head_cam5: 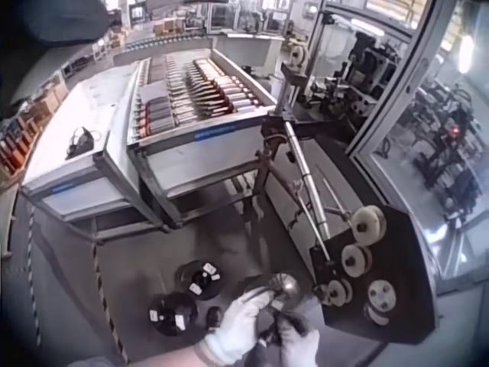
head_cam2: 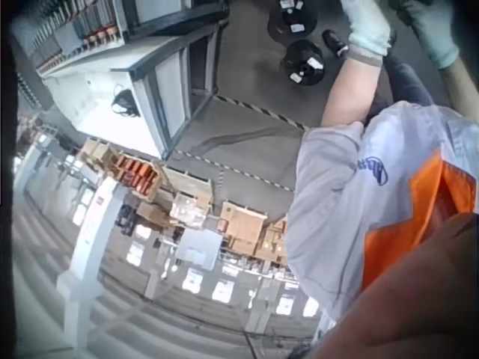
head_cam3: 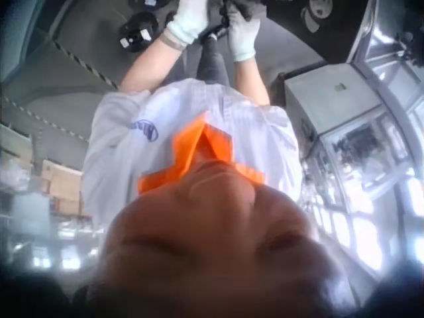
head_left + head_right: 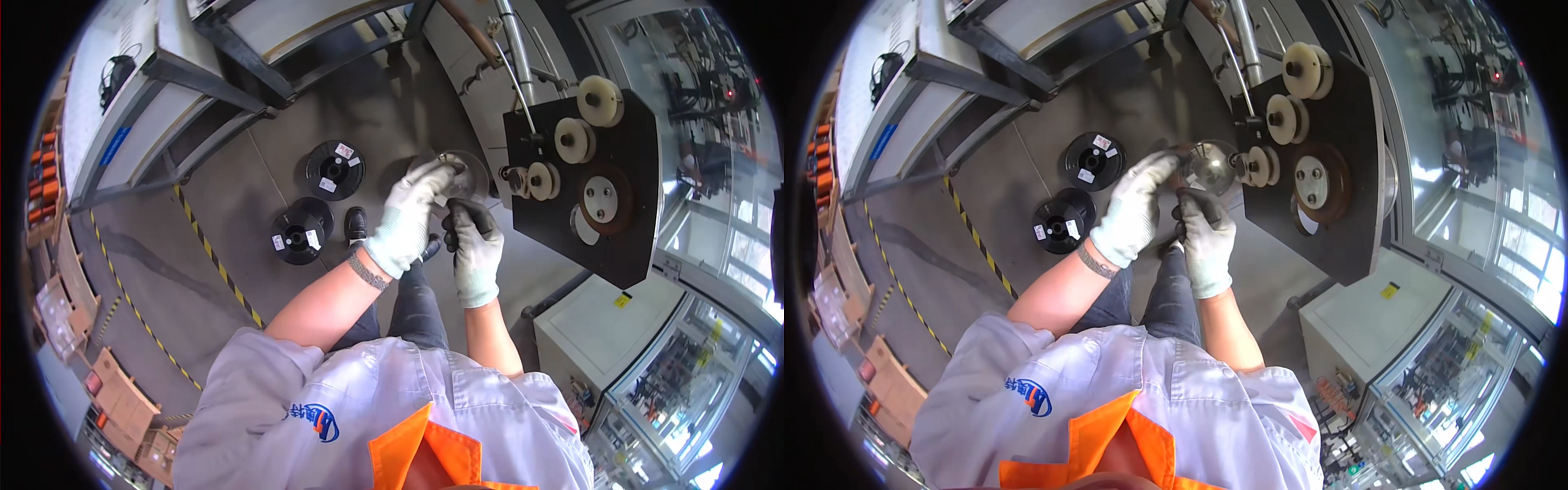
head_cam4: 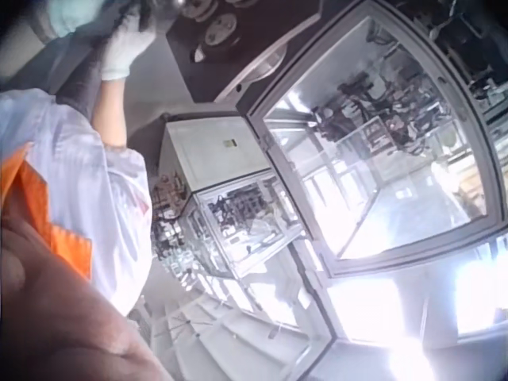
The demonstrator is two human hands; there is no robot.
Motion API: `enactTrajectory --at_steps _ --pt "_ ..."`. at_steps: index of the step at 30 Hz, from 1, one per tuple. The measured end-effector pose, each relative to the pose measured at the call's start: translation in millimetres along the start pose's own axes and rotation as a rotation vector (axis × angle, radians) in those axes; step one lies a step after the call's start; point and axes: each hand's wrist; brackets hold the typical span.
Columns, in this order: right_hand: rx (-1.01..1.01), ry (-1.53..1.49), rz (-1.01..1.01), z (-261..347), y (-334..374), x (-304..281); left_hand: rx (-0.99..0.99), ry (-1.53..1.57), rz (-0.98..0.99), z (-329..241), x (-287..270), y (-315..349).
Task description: Assembling and adjusting internal components of an industrial machine.
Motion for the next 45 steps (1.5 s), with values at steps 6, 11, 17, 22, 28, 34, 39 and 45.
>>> enactTrajectory --at_steps 6,11,17,22,28,34,39,45 --pt "0.007 -0.060 -0.284 -10.5 1.9 -15.5 -0.050 0.087 -0.084 -26.9 8.0 -21.3" --pt "-0.022 -0.064 -0.325 -16.5 2.4 -17.3 -0.032 -0.178 -0.044 -20.0 15.3 -21.0" --pt "-0.010 -0.203 -0.297 -20.5 -4.0 -14.9 -0.045 -0.263 0.037 -13.5 17.1 -21.0" --pt "0.012 -0.349 -0.276 -27.1 -11.4 -10.3 0.012 -0.343 0.060 -12.4 14.7 -21.8" --pt "-0.004 -0.312 -0.263 -37.8 -16.0 -9.4 0.019 -0.363 0.046 -12.1 12.4 -22.1" --pt "-0.028 -0.401 -0.239 -41.6 -18.4 -7.0 -0.027 -0.347 0.032 -13.7 14.1 -18.2" --pt "-0.029 -0.495 -0.223 -44.3 -18.9 -4.8 -0.037 -0.348 0.028 -14.6 16.0 -16.6" --pt "-0.056 -0.446 -0.195 -44.4 -22.8 -0.6 0.014 -0.333 0.045 -8.7 13.3 -21.5"
Point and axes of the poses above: each hand's wrist, its own y-axis away from the middle knuckle, its own x-axis out of the palm, z = x × y, and after that the axes turned 12 degrees about -x, right-handed
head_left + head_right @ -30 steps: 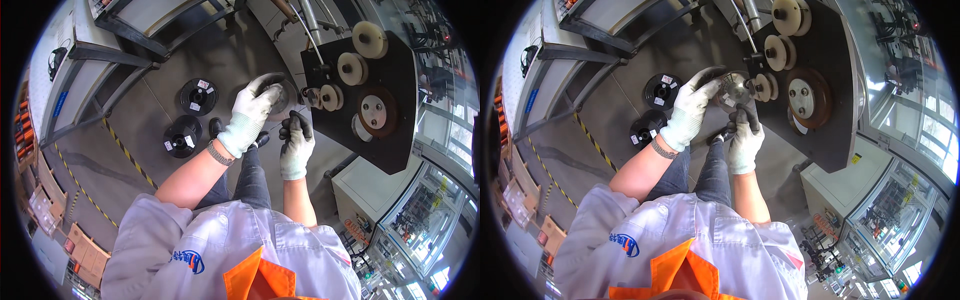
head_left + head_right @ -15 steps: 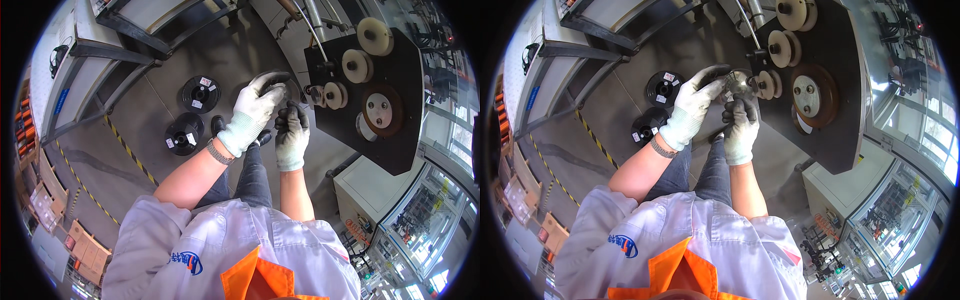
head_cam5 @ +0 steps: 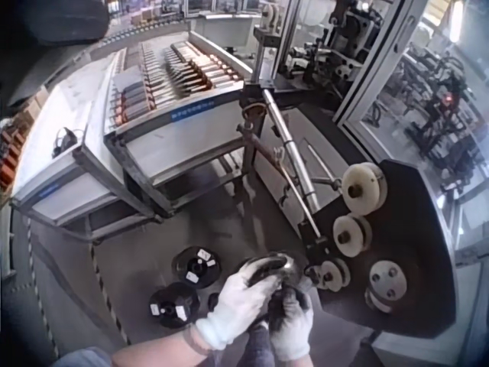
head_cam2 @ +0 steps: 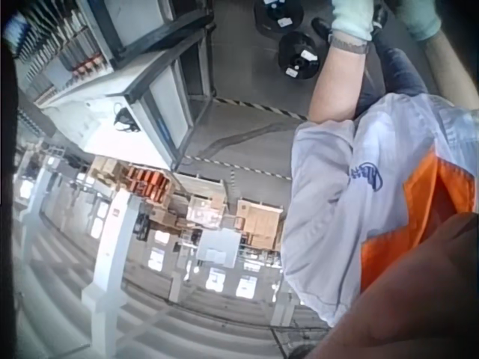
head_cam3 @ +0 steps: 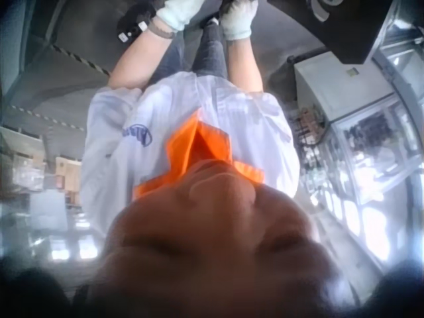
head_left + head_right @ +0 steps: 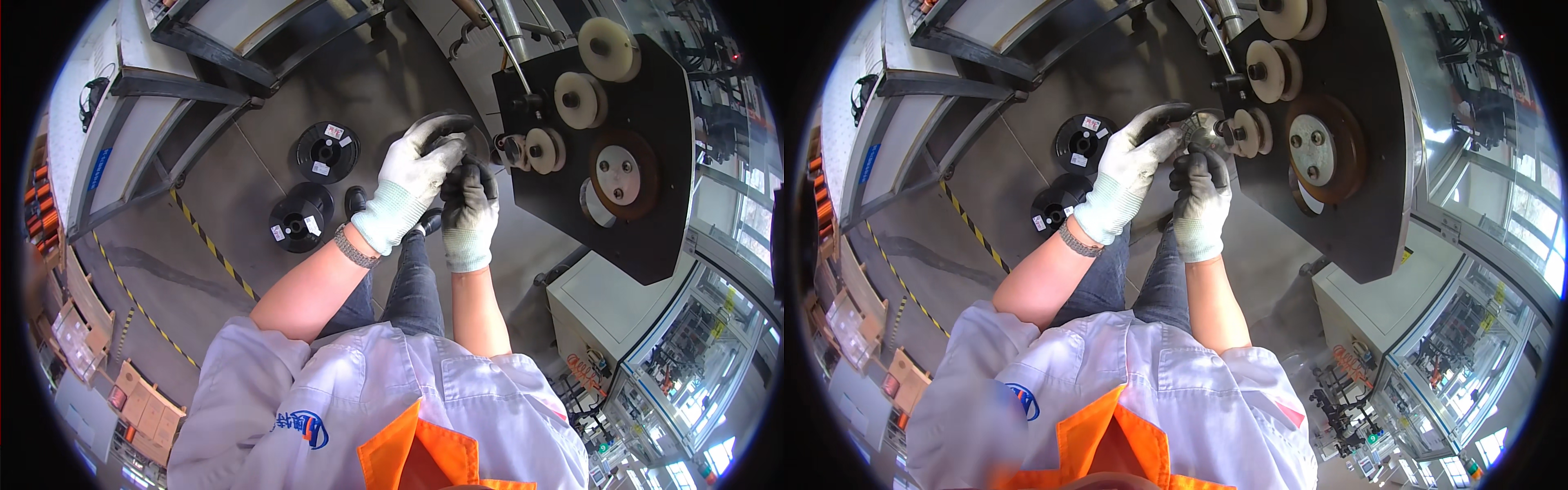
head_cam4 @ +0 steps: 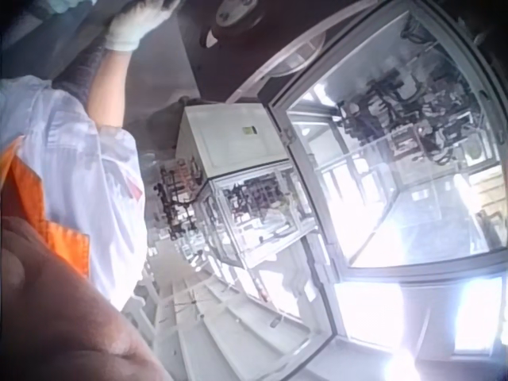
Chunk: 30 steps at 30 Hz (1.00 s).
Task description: Assembling and adjusting internal components of an industrial machine.
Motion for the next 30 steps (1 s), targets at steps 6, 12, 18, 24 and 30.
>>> enactTrajectory --at_steps 6,12,18,24,30 --pt "-0.105 0.075 0.012 0.9 0.6 -6.3 0.054 -0.203 -0.002 -4.0 3.3 -8.6" --pt "0.030 -0.191 0.074 -13.8 -22.1 -12.0 0.262 -0.546 -0.053 0.4 9.7 -22.4" --pt "-0.412 0.560 0.379 -19.7 -39.6 -31.7 0.256 -0.643 -0.144 -2.3 17.8 -20.3" --pt "-0.135 -0.036 0.127 -4.3 -21.8 -21.9 0.464 -0.781 -0.290 -4.1 23.4 -23.1" --pt "-0.048 0.000 -0.107 -9.9 -30.6 -38.7 0.334 -0.638 -0.219 0.2 26.3 -29.1"
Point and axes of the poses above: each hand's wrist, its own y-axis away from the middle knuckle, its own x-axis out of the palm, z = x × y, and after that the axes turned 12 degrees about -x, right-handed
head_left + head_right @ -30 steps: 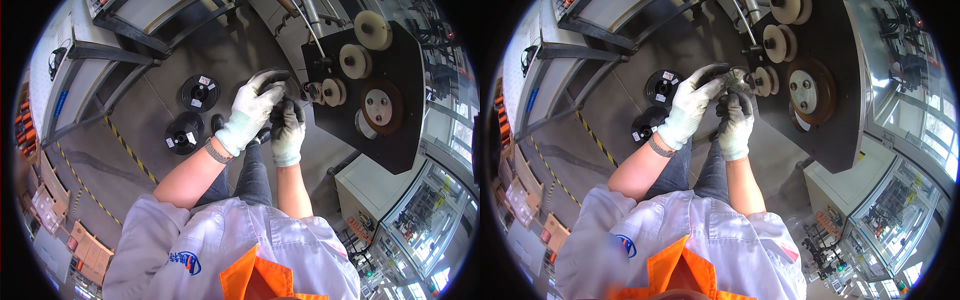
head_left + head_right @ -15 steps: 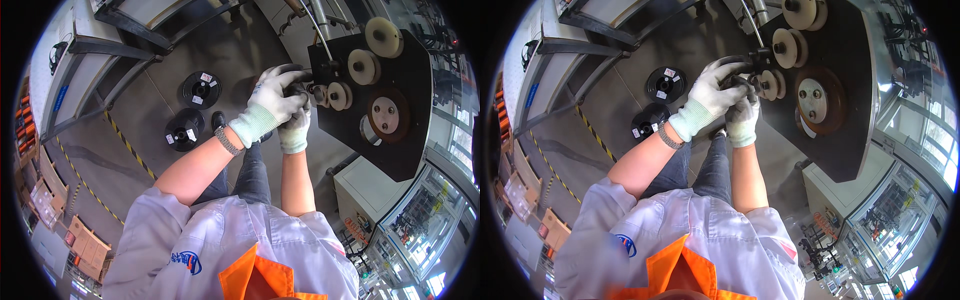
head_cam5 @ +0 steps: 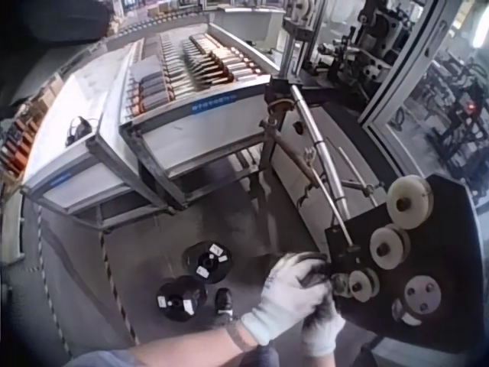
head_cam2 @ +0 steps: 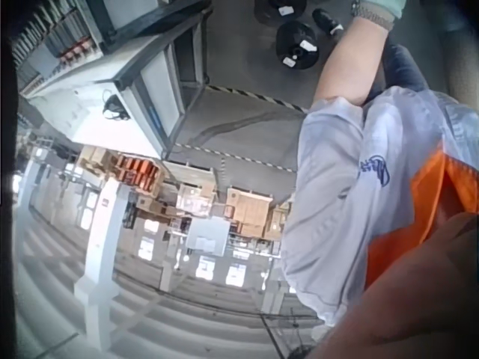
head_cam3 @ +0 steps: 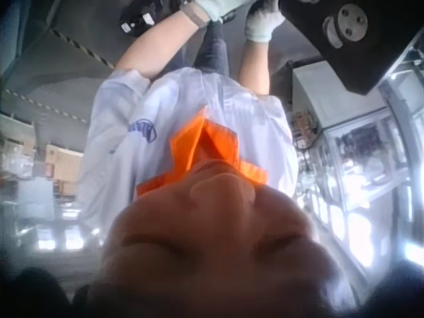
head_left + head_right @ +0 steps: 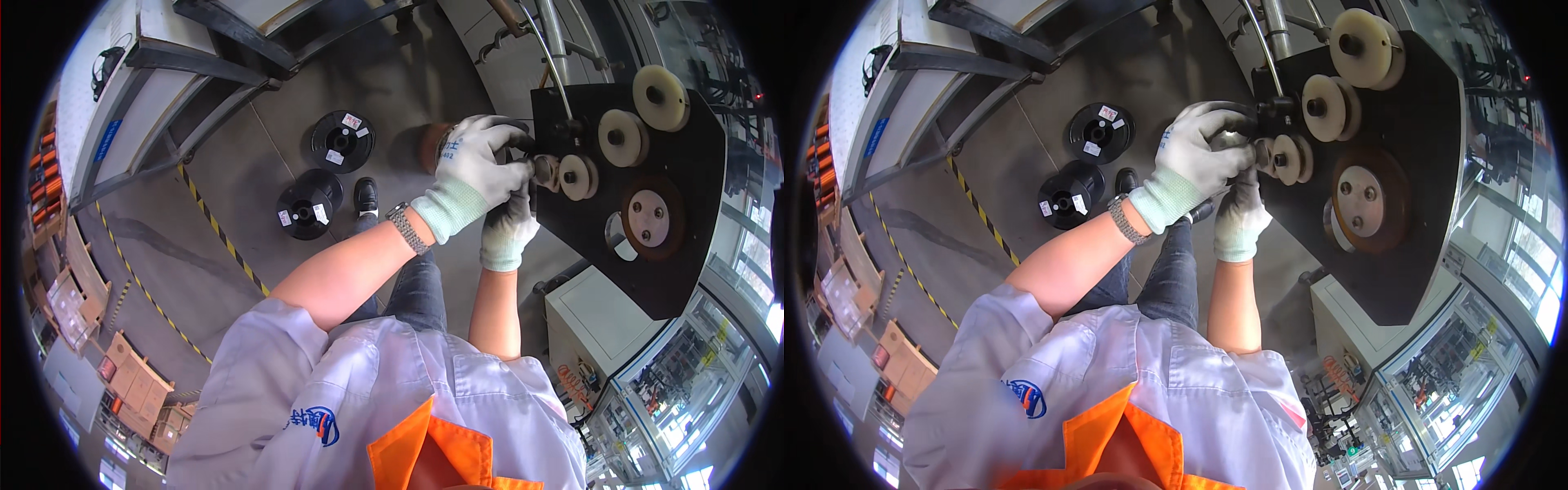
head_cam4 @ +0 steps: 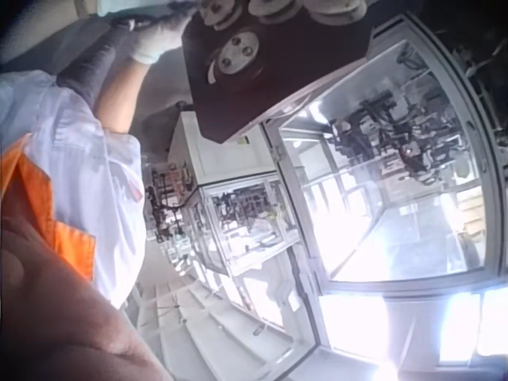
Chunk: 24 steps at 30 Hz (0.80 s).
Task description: Assembling and adjusting internal components of an industrial machine.
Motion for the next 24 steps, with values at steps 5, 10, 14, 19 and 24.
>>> enactTrajectory --at_steps 5,10,14,19,24 --pt "-0.061 -0.040 0.155 1.8 -6.2 -14.4 -0.182 0.216 0.066 -2.2 -0.3 -7.5" --pt "-0.206 0.364 0.252 17.3 10.2 21.1 -0.466 0.328 0.234 -18.7 -13.3 -15.6" --pt "-0.160 0.412 0.341 21.4 6.8 20.2 -0.535 0.790 0.330 0.0 -27.4 -8.4" --pt "-0.284 0.421 0.165 5.5 -0.7 4.8 -0.267 0.442 0.300 -2.3 -18.6 -6.3" --pt "-0.636 0.900 0.377 14.5 -13.8 -5.2 -0.275 0.311 0.236 -8.2 -18.0 -11.3"
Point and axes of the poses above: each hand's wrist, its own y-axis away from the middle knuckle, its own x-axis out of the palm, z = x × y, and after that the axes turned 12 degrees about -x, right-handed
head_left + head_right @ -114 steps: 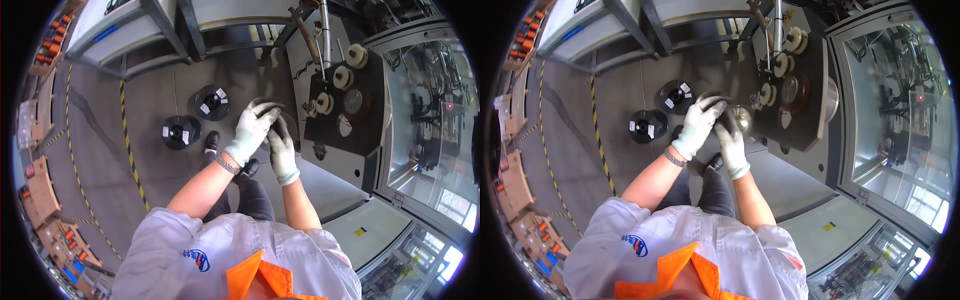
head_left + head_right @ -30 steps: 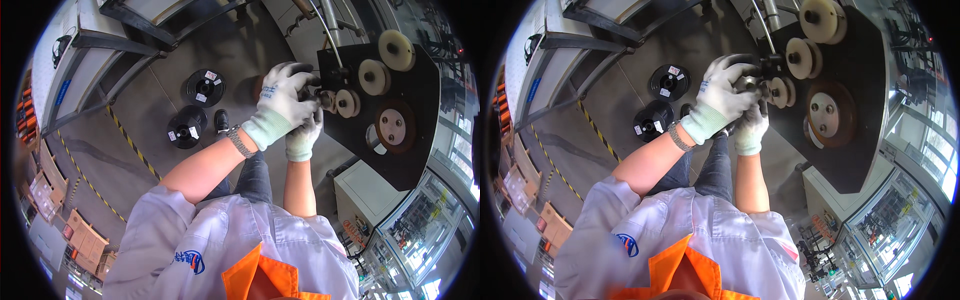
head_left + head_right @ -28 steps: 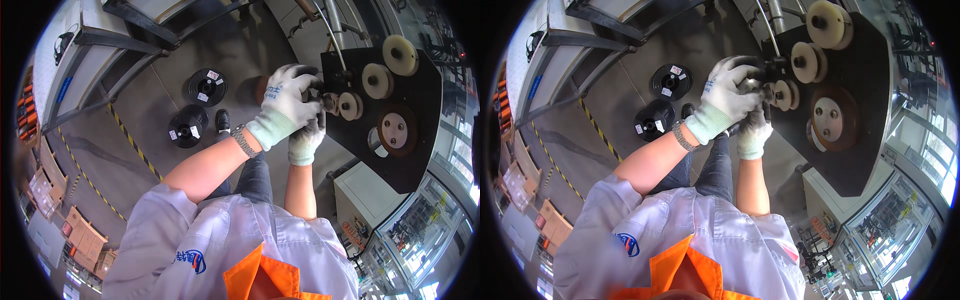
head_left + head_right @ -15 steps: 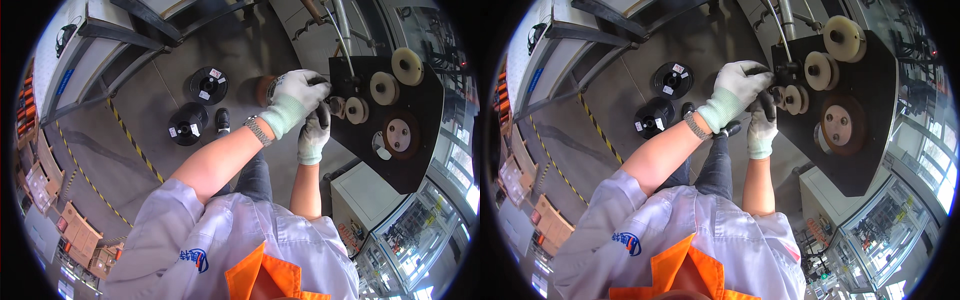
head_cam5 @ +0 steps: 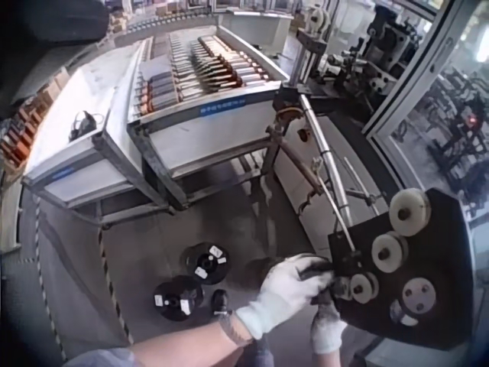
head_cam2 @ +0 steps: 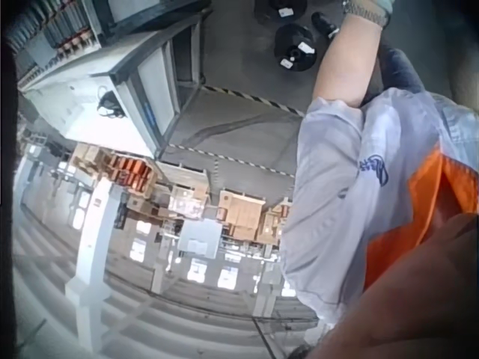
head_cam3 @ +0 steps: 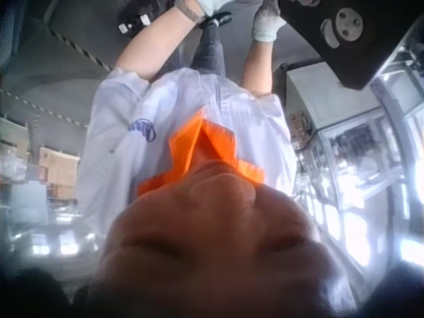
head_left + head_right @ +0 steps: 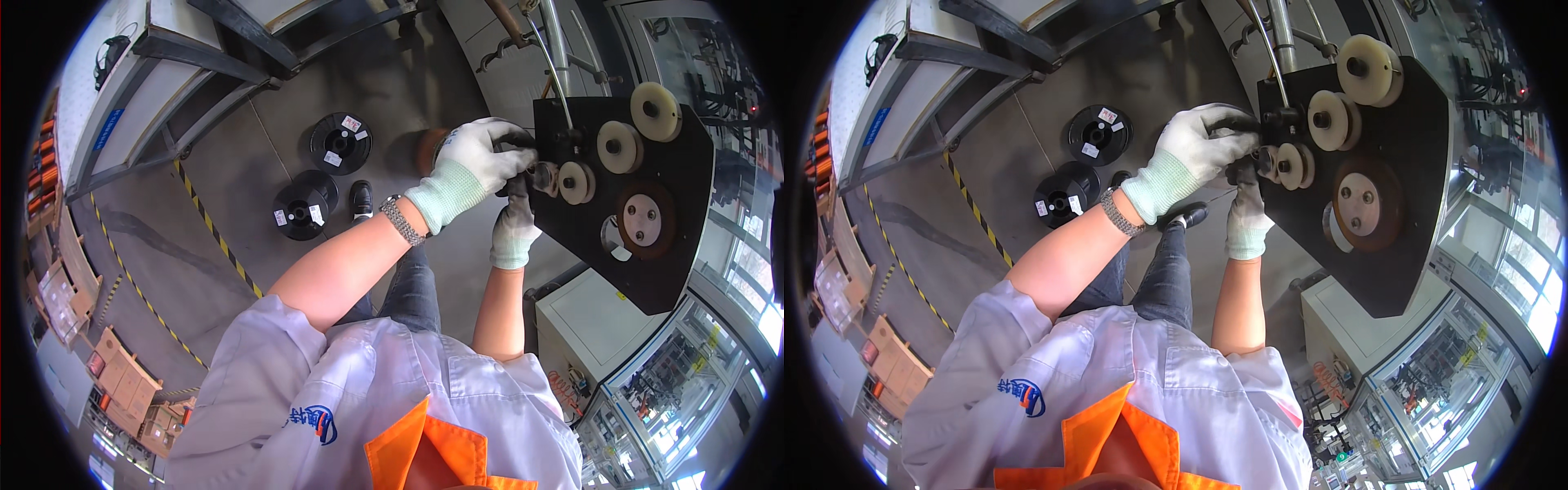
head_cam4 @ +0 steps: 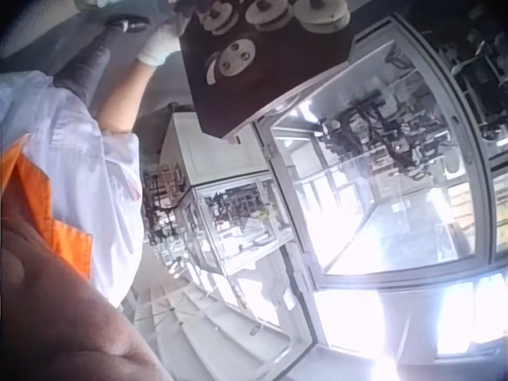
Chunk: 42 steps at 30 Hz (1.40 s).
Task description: Assembling and adjusting internal components of an industrial machine.
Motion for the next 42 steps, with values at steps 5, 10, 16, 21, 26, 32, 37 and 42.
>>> enactTrajectory --at_steps 5,10,16,21,26,32,37,42 --pt "-0.038 -0.126 -0.014 -3.8 -8.1 -6.3 -0.251 0.016 0.037 -20.9 5.1 4.0" --pt "0.033 -0.429 -0.208 -0.6 -13.1 -2.7 -0.080 -0.315 -0.098 -15.6 15.2 3.6" --pt "0.284 -0.505 0.069 25.4 -13.6 -23.5 0.099 -0.482 -0.180 -3.8 15.9 1.2" --pt "0.323 -0.625 0.080 14.2 -12.8 -26.5 -0.137 -0.399 -0.023 -6.6 13.2 -5.7" --pt "0.068 -0.410 0.015 -31.5 -11.3 -1.6 -0.370 0.133 0.111 -11.1 14.4 -3.7" --pt "0.085 -0.198 0.016 -26.5 19.4 -16.6 -0.538 0.466 0.140 -10.0 11.5 -11.9" --pt "0.820 -1.023 -0.106 88.4 19.7 -9.5 -0.251 0.559 0.134 -23.9 -17.1 -1.5" --pt "0.840 -1.064 -0.120 103.3 -3.5 -4.0 -0.157 -0.060 -0.028 -44.8 -26.5 7.6"
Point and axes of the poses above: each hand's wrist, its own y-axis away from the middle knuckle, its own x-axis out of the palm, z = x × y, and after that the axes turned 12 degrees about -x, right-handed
